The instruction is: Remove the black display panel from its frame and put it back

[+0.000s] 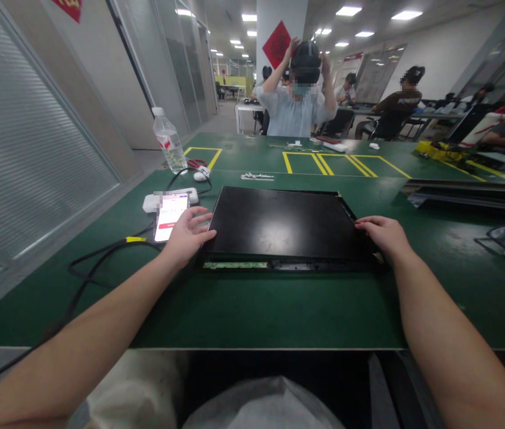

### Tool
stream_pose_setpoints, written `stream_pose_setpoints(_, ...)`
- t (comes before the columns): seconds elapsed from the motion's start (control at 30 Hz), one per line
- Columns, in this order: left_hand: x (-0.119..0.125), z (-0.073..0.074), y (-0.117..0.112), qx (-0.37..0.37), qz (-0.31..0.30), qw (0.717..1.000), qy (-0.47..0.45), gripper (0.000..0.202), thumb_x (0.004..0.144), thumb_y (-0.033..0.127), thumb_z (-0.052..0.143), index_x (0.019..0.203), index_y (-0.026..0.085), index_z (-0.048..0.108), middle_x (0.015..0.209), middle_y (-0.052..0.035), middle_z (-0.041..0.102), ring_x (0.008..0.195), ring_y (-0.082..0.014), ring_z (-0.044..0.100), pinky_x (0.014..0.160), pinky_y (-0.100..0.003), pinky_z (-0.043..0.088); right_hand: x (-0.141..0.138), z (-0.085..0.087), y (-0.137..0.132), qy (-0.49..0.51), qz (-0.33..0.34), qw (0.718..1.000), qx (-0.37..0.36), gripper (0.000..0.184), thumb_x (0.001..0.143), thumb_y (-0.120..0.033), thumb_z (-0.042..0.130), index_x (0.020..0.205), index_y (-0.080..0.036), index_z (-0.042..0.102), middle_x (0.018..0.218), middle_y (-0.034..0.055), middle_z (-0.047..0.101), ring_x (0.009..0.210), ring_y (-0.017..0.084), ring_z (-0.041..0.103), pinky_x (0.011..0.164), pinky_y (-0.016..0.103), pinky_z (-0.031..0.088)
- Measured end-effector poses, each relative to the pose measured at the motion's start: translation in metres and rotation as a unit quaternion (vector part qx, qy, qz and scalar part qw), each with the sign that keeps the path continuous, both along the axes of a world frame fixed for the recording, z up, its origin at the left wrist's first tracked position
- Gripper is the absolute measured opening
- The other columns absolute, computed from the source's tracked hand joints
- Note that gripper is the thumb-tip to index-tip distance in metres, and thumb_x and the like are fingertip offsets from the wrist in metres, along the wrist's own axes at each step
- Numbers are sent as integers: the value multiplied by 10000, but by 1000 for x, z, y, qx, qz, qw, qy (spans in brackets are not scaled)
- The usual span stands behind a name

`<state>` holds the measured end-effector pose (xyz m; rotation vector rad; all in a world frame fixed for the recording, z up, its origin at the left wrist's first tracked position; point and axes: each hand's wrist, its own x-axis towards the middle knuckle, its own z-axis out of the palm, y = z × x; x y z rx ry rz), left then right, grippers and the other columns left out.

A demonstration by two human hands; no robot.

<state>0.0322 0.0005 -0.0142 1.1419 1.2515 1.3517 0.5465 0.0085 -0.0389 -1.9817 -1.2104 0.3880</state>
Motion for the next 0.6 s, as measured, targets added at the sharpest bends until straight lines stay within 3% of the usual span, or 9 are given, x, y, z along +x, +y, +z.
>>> stream_pose_setpoints(0.27,3,4,-2,-22,4,998,-55,697,473,47,929,1066,253,624,1158,-31,794,763,-143,736,738,-284,636,3,-4,0,17,1,1000,7,222,730,-362,763,892,-258,875,967,82,845,917,285,760,929,447,607)
stream_pose_setpoints(0.5,3,7,-3,-31,2,993,-118,699,584,-15,880,1185,280,678,1328,-73,775,1149,-262,792,883,-320,671,7,-9,2,26,14,999,21,293,703,-370,783,944,-237,885,919,97,834,900,290,740,871,436,604)
stream_pose_setpoints(0.6,4,5,-2,-39,7,991,-127,672,616,-27,856,1195,273,694,1368,-83,768,1181,-262,789,909,-323,677,7,-9,2,19,2,1000,23,281,695,-379,774,915,-243,885,891,88,831,868,283,731,839,423,597)
